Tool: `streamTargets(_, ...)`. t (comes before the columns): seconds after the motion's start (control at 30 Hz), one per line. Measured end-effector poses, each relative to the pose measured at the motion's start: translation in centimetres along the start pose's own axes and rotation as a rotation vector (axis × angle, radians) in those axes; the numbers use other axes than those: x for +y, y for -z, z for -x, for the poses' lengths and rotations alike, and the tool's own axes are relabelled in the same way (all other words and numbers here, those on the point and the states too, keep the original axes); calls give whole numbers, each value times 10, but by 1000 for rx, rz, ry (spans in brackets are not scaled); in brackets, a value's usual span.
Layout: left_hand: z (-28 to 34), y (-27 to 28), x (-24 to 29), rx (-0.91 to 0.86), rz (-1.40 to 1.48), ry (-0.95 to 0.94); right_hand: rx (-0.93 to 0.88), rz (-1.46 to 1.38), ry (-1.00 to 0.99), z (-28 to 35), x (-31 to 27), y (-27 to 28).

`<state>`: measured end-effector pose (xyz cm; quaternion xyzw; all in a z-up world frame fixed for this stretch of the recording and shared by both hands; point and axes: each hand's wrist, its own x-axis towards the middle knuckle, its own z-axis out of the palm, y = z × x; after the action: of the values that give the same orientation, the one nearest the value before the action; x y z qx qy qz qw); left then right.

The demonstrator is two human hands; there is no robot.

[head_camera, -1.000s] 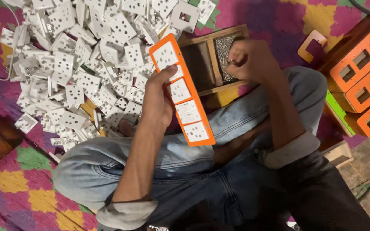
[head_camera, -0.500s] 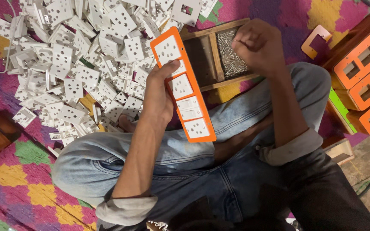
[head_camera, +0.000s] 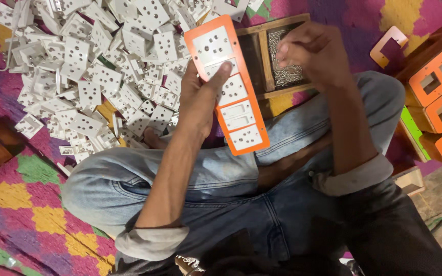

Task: The person sits on the floor and assembles electrical sockets by inserting white plastic socket units into an orange multi-socket frame. They repeatedly pick up small metal pins from a wooden box and insert them into the back of the socket units to secure them in place.

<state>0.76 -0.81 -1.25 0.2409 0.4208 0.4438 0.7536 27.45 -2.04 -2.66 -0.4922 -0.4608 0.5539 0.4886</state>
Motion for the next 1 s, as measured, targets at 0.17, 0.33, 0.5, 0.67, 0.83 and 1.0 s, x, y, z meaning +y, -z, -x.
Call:
streamTargets(0.17,0,1,-7,-11,-99,0,-46,-155,-136,3,1,-19)
streamTargets(0.33,-1,0,-13,23,-159,23,-147,-347,-190,6,2,-24)
streamTargets(0.5,-1,-1,-14,-10,-133,42,-129,-422,-166,3,9,-17)
streamTargets(0.67,0,-1,-12,-10,-144,55,60,-293,-229,-5,14,-12)
streamTargets(0.83,0,-1,-14,-17,-130,45,95,-297,-265,-4,8,-3)
streamTargets(1.0,-2,0,-16,1,-114,64,82,-347,-253,-3,2,-2)
